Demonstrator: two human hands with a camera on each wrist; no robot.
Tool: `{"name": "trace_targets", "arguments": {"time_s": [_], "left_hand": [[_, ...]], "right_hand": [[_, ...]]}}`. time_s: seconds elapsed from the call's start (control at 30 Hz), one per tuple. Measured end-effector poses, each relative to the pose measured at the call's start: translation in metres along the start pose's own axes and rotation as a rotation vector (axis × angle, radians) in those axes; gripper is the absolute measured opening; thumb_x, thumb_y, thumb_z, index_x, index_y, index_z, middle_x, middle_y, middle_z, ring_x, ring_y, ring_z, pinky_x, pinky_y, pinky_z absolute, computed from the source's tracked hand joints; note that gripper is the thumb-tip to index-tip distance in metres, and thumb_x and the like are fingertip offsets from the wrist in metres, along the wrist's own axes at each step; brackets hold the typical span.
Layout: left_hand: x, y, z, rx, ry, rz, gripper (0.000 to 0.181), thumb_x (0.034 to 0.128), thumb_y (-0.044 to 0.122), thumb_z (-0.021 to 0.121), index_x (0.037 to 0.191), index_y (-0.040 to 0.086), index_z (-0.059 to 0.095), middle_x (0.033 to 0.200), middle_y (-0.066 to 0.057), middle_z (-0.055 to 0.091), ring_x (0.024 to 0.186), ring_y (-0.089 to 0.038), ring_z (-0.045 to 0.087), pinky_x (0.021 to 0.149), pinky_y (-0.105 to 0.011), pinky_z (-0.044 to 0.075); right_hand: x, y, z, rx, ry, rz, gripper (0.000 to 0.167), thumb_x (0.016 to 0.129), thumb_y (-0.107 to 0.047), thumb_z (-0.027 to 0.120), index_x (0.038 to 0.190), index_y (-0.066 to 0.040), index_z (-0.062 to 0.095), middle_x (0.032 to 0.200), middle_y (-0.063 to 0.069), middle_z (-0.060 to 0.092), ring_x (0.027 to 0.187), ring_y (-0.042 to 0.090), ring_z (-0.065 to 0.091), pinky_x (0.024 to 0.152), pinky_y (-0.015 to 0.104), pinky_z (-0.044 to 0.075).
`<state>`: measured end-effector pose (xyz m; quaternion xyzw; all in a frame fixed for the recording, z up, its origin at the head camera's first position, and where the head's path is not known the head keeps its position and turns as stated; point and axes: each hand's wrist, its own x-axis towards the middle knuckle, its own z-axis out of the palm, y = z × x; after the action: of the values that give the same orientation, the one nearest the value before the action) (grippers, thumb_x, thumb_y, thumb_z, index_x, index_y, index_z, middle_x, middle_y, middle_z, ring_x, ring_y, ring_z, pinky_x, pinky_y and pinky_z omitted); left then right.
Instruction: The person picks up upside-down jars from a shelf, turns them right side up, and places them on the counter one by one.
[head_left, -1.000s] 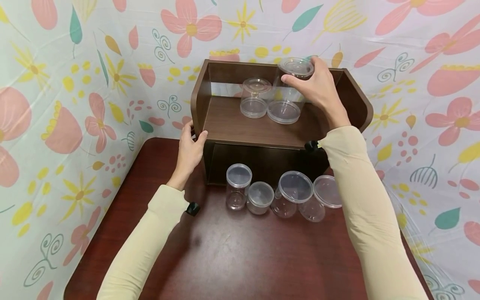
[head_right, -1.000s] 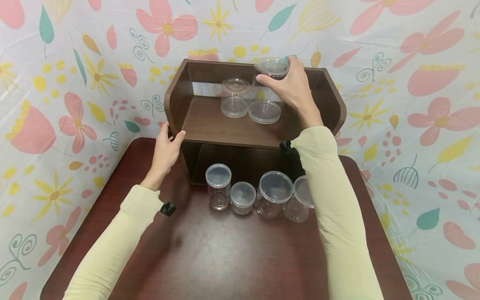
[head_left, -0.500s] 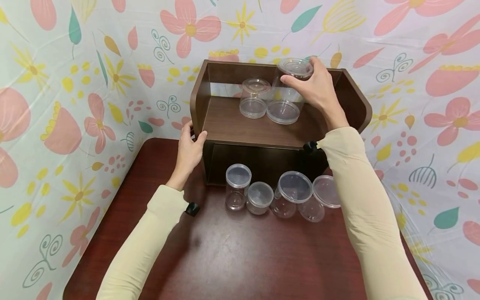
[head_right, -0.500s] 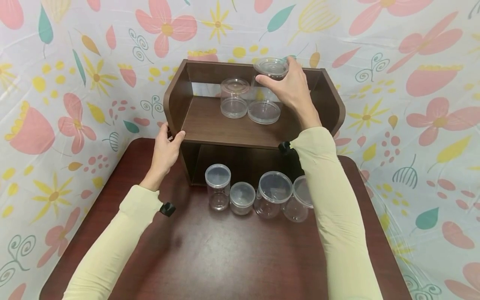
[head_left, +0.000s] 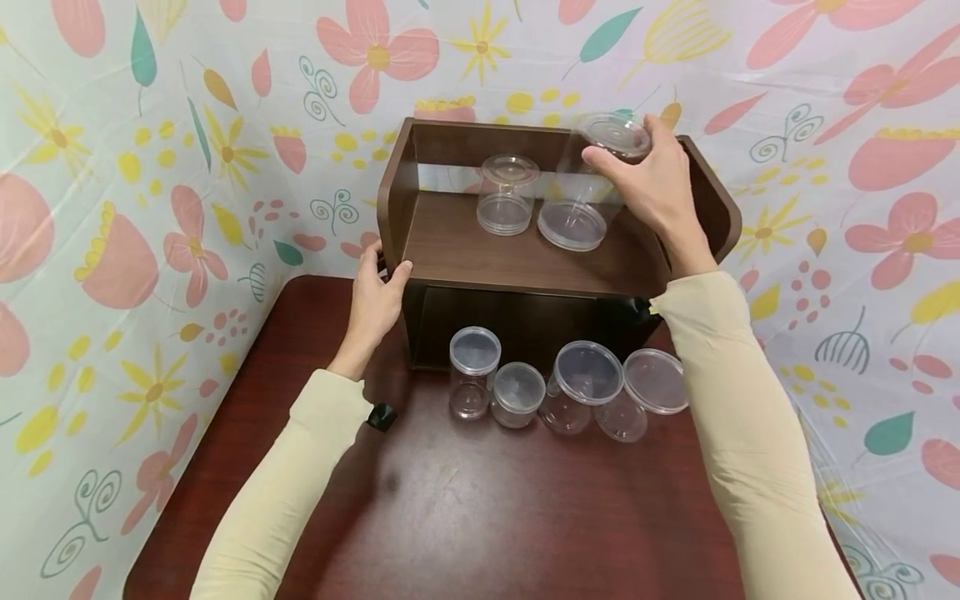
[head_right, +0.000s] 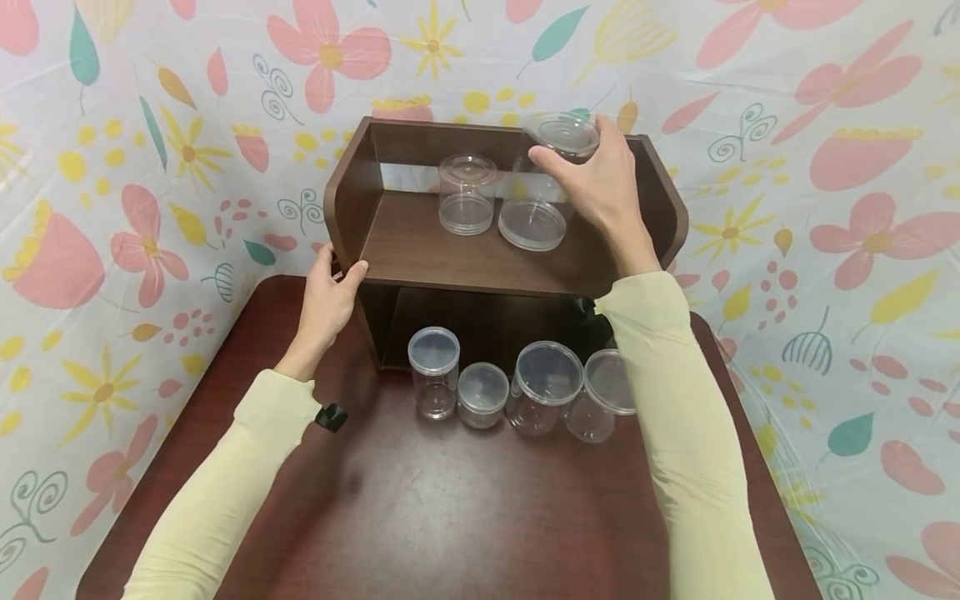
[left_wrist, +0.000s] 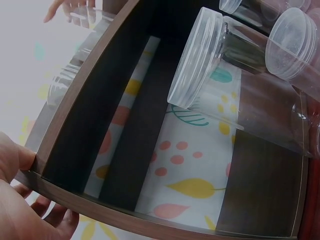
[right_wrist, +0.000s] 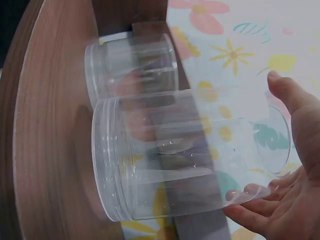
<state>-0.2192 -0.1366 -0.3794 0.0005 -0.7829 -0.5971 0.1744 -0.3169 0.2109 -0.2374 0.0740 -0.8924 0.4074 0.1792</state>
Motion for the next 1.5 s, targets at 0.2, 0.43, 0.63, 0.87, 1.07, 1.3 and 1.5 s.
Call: {"name": "trace_targets", "arguments": {"time_s": [0.2,0.43,0.63,0.87,1.07,1.3,1.5], "left_hand": [[0.0,-0.001,-0.002,-0.008,0.0,0.003,0.05,0.1041,0.016,0.062,0.149,0.001,0.046,0.142,-0.022,0.051,0.134,-0.037,0.051,0.107,-0.048,0.047],[-0.001,0.0,-0.006,-0.011,-0.012,0.007,0.049,0.104,0.015,0.062,0.149,0.001,0.047,0.141,-0.022,0.052,0.133,-0.036,0.051,0.108,-0.048,0.046],[-0.001,0.001,-0.006,-0.01,-0.014,0.014,0.051,0.1031,0.015,0.063,0.148,-0.001,0.047,0.14,-0.023,0.053,0.132,-0.037,0.053,0.108,-0.048,0.046],[-0.001,0.001,-0.007,0.005,-0.009,0.025,0.052,0.1024,0.016,0.065,0.148,-0.001,0.047,0.14,-0.022,0.054,0.133,-0.036,0.053,0.108,-0.047,0.046],[0.001,-0.001,-0.007,0.013,-0.012,0.035,0.05,0.1023,0.015,0.065,0.147,-0.002,0.048,0.138,-0.023,0.055,0.132,-0.035,0.054,0.107,-0.047,0.047],[0.001,-0.001,-0.007,0.016,-0.018,0.032,0.05,0.1023,0.016,0.065,0.146,-0.002,0.049,0.138,-0.023,0.055,0.132,-0.035,0.054,0.107,-0.047,0.047],[0.002,0.0,-0.007,0.014,-0.019,0.02,0.049,0.1021,0.016,0.065,0.145,-0.001,0.049,0.137,-0.022,0.056,0.132,-0.034,0.054,0.107,-0.046,0.047]], "right_hand": [[-0.02,-0.002,-0.014,0.106,0.047,0.004,0.073,0.085,-0.051,0.079,0.141,-0.012,0.055,0.12,0.003,0.057,0.111,0.016,0.052,0.095,0.026,0.039],[-0.047,-0.006,-0.032,0.231,0.084,0.077,0.082,0.09,-0.041,0.076,0.156,-0.008,0.042,0.148,0.012,0.053,0.125,0.014,0.054,0.107,0.023,0.04],[-0.072,-0.007,-0.046,0.451,0.128,0.128,0.083,0.092,-0.03,0.077,0.16,-0.007,0.036,0.155,0.015,0.048,0.127,0.018,0.057,0.103,0.024,0.046],[-0.097,-0.006,-0.053,0.744,0.204,0.065,0.079,0.091,-0.015,0.078,0.157,0.0,0.038,0.141,0.02,0.056,0.104,0.019,0.066,0.088,0.02,0.053],[-0.115,-0.001,-0.055,0.784,0.253,0.035,0.079,0.092,-0.018,0.075,0.158,0.0,0.036,0.149,0.023,0.05,0.108,0.024,0.068,0.093,0.022,0.053],[-0.132,0.007,-0.047,0.887,0.338,0.0,0.076,0.09,-0.014,0.073,0.155,0.004,0.038,0.141,0.027,0.054,0.113,0.03,0.067,0.089,0.027,0.057],[-0.148,0.01,-0.034,0.963,0.39,-0.015,0.072,0.09,-0.012,0.07,0.152,0.009,0.039,0.129,0.024,0.057,0.11,0.033,0.066,0.088,0.03,0.058]]}}
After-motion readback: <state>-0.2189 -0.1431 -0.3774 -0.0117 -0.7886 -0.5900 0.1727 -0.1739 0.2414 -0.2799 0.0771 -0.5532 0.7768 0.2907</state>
